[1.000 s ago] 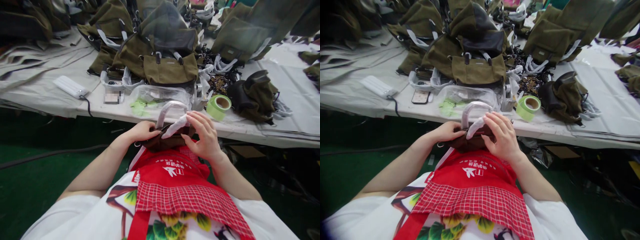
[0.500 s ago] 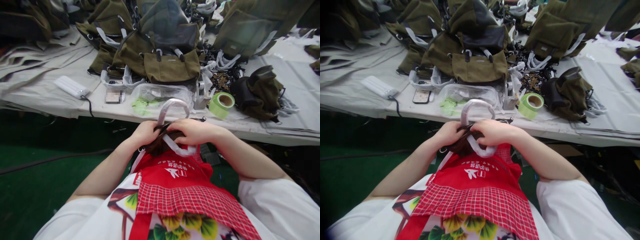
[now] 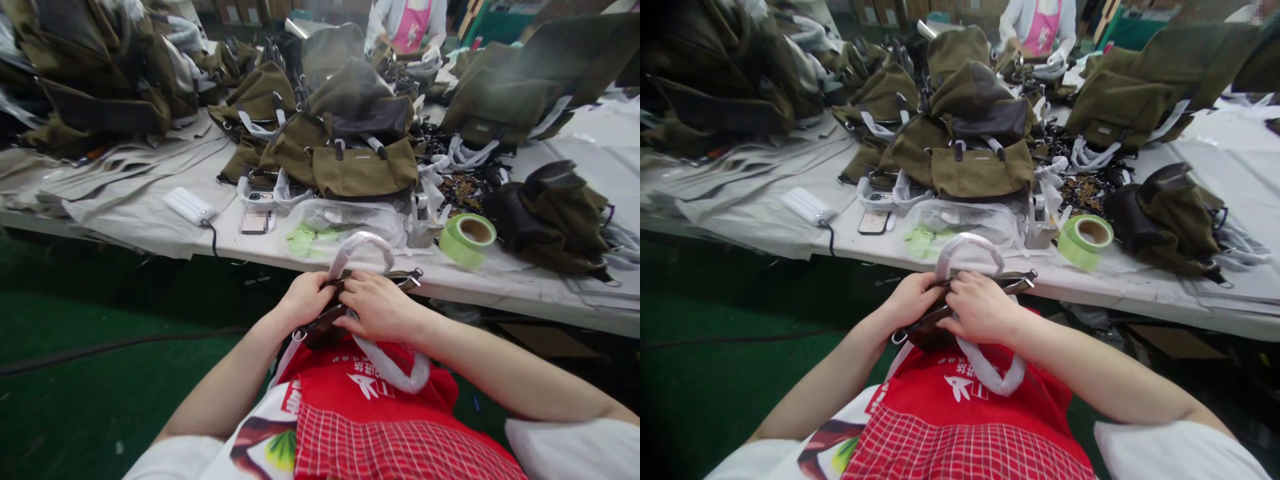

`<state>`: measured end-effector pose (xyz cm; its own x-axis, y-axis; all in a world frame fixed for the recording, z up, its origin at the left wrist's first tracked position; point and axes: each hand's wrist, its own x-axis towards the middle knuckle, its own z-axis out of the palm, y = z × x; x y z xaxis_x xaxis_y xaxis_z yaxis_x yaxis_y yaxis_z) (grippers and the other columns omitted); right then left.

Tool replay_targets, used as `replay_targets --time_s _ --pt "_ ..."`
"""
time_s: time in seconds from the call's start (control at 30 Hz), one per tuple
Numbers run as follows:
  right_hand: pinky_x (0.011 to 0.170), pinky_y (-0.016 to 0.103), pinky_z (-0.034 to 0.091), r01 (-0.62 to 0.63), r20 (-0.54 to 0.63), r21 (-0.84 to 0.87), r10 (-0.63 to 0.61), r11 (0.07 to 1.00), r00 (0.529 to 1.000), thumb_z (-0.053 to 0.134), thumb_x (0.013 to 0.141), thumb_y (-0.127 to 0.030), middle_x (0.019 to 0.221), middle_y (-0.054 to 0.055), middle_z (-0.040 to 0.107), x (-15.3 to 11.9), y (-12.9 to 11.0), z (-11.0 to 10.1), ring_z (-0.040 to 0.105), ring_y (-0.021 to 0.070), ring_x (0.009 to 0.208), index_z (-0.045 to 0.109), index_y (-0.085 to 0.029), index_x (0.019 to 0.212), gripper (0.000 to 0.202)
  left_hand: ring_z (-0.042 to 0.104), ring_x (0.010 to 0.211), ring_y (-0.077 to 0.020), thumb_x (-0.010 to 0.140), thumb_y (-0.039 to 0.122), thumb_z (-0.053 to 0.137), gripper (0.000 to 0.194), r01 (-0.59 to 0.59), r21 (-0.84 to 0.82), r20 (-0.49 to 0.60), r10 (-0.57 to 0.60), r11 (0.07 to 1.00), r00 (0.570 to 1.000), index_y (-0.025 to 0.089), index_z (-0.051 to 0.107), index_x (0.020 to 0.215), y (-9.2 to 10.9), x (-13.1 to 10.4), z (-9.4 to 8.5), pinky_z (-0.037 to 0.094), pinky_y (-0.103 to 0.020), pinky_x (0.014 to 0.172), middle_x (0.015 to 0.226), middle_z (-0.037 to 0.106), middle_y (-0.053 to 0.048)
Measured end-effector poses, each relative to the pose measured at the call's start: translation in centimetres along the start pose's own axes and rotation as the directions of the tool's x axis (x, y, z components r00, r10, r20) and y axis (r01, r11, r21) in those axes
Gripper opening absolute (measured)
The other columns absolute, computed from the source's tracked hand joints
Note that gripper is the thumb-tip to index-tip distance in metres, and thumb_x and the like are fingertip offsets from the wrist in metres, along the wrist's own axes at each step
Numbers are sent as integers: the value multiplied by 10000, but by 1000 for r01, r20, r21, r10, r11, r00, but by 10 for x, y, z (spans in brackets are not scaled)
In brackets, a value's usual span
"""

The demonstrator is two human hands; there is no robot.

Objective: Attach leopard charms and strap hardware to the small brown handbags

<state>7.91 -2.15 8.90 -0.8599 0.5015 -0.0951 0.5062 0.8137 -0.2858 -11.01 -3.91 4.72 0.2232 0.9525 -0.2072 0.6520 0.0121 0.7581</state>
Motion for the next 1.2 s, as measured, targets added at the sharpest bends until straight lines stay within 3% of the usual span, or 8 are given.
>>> replay_targets --time_s 0.13,0.37,0.47,0.57,0.63,0.77,1.0,1.2 --pt "928 409 434 56 107 16 -58 998 993 589 913 -369 1030 171 670 8 -6 15 570 290 1036 739 -114 906 296 663 732 -198 886 293 496 259 15 38 -43 -13 999 999 181 722 828 0 1 -1 438 -259 643 821 750 -47" --pt "665 275 427 -111 382 582 -150 805 912 479 972 -344 823 52 655 6 -11 22 539 155 685 624 -158 832 275 645 784 -210 895 311 489 262 102 64 -352 -73 993 933 159 700 868 -27 9 14 447 -285 704 830 723 -80" --pt "627 234 431 -355 364 783 86 511 927 403 965 -205 735 15 604 8 -7 38 528 127 654 536 -174 728 273 619 703 -180 868 367 503 288 105 -184 -288 -156 977 945 151 693 888 -34 12 20 449 -263 640 755 699 -41" --pt "461 196 380 -581 513 812 402 60 758 346 960 -159 612 -19 548 20 1 59 505 101 492 510 -179 763 257 578 639 -156 821 430 548 325 131 -334 -179 -199 933 964 138 689 845 -33 13 23 439 -248 601 686 661 -13" --pt "382 188 310 -588 563 806 399 -71 724 429 924 -135 550 -44 518 28 5 70 449 81 397 516 -171 768 182 557 620 -144 806 446 568 340 119 -380 -122 -178 917 976 133 693 846 -30 14 23 428 -240 590 677 649 -6" --pt "342 190 257 -531 522 846 284 -52 804 550 903 -174 488 -56 505 39 5 82 384 59 343 530 -161 704 201 541 598 -137 814 440 570 348 108 -367 -119 -161 924 980 124 709 860 -28 15 21 404 -230 563 644 634 2" --pt "345 205 271 -593 524 798 363 106 770 415 976 -166 508 -32 534 45 0 84 424 76 355 537 -163 705 297 595 634 -164 822 484 574 403 116 -319 -71 -146 940 987 130 732 933 -33 13 16 453 -244 585 729 702 -23" --pt "492 237 407 -564 419 751 412 344 809 421 952 -156 615 30 624 43 3 78 548 128 520 615 -139 777 262 646 758 -202 820 486 582 414 78 -299 -55 -99 951 994 133 739 968 -34 16 14 493 -258 652 848 740 -50"
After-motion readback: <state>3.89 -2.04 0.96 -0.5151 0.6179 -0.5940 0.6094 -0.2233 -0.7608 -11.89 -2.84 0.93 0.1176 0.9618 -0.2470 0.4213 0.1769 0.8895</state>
